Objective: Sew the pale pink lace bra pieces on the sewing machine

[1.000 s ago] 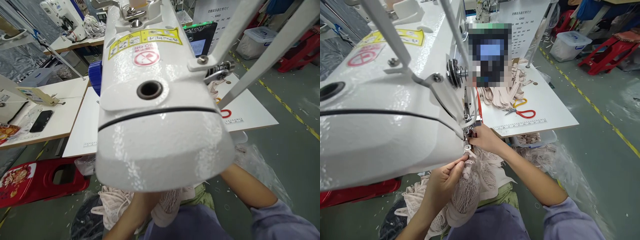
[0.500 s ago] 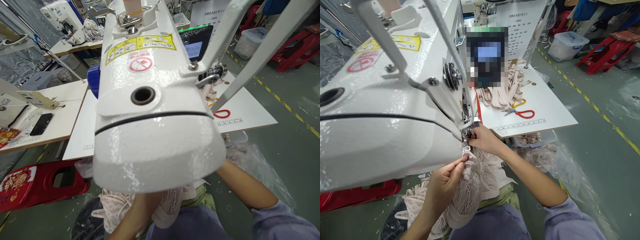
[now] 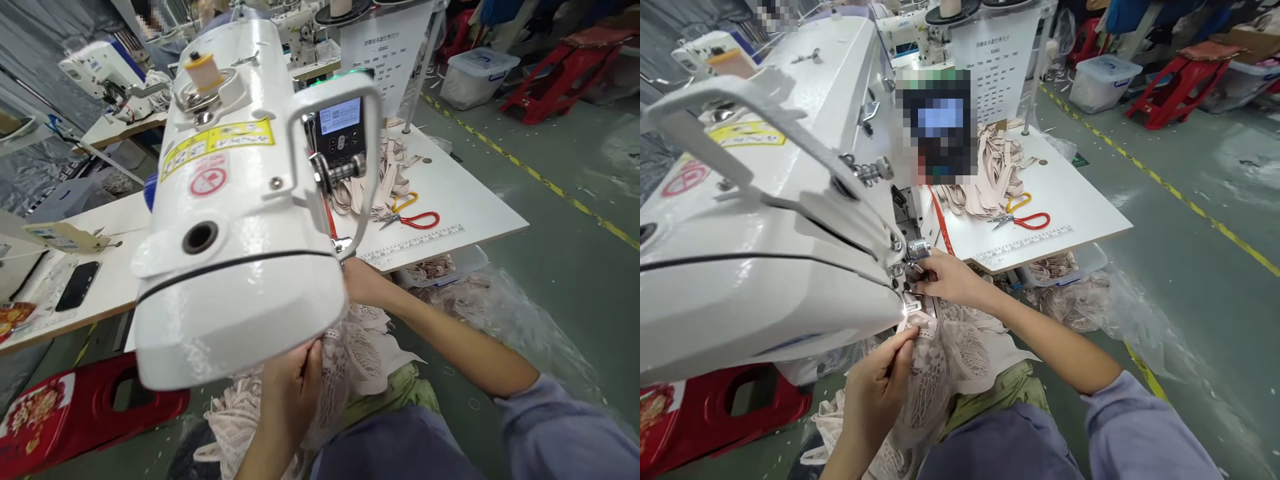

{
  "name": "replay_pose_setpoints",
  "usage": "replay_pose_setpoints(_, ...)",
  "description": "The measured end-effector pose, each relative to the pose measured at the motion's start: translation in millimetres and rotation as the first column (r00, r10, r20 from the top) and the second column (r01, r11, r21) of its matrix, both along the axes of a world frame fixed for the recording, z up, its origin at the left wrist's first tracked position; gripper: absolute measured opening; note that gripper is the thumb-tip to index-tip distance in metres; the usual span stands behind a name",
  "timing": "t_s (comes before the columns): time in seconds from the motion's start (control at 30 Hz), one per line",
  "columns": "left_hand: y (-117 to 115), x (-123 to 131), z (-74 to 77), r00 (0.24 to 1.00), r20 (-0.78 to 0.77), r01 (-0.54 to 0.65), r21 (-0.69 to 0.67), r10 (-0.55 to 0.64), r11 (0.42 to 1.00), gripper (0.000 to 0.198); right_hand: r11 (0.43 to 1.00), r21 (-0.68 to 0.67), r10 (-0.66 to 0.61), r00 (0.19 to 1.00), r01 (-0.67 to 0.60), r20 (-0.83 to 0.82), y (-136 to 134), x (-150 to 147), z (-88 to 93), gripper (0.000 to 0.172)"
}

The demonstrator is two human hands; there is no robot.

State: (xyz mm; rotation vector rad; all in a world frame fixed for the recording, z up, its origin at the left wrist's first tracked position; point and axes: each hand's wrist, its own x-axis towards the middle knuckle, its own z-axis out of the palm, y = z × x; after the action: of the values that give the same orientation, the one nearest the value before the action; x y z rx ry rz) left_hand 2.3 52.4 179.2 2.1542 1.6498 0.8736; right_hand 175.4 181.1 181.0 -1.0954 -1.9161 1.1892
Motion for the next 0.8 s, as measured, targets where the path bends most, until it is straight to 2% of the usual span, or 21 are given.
replay_pose_setpoints(0.13, -0.4, -0.1, 2.0, 0.996, -0.079, 0.054, 0.084, -0.047, 0.995, 0.029, 0.998, -0.021, -0.059, 0.994, 0.057, -0.092, -3.9, -3.4, -2.3, 0.011)
replay_pose_setpoints(0.23, -0.7, -0.1, 1.8, 0.992, -0.123, 0.057, 0.146, -0.039, 0.988, 0.030, 0.997, -0.004, -0.078, 0.989, 0.079, -0.127, -5.6, -7.0, -7.9, 0.010)
replay_pose_setpoints(0.8, -1.4, 3.6, -7.1, 0.951, -0.300, 0.165, 0.287, -0.076, 0.943, 0.025, 0.986, 0.150, -0.048, 0.986, 0.073, -0.162, -6.7, -4.5, -25.9, 0.012)
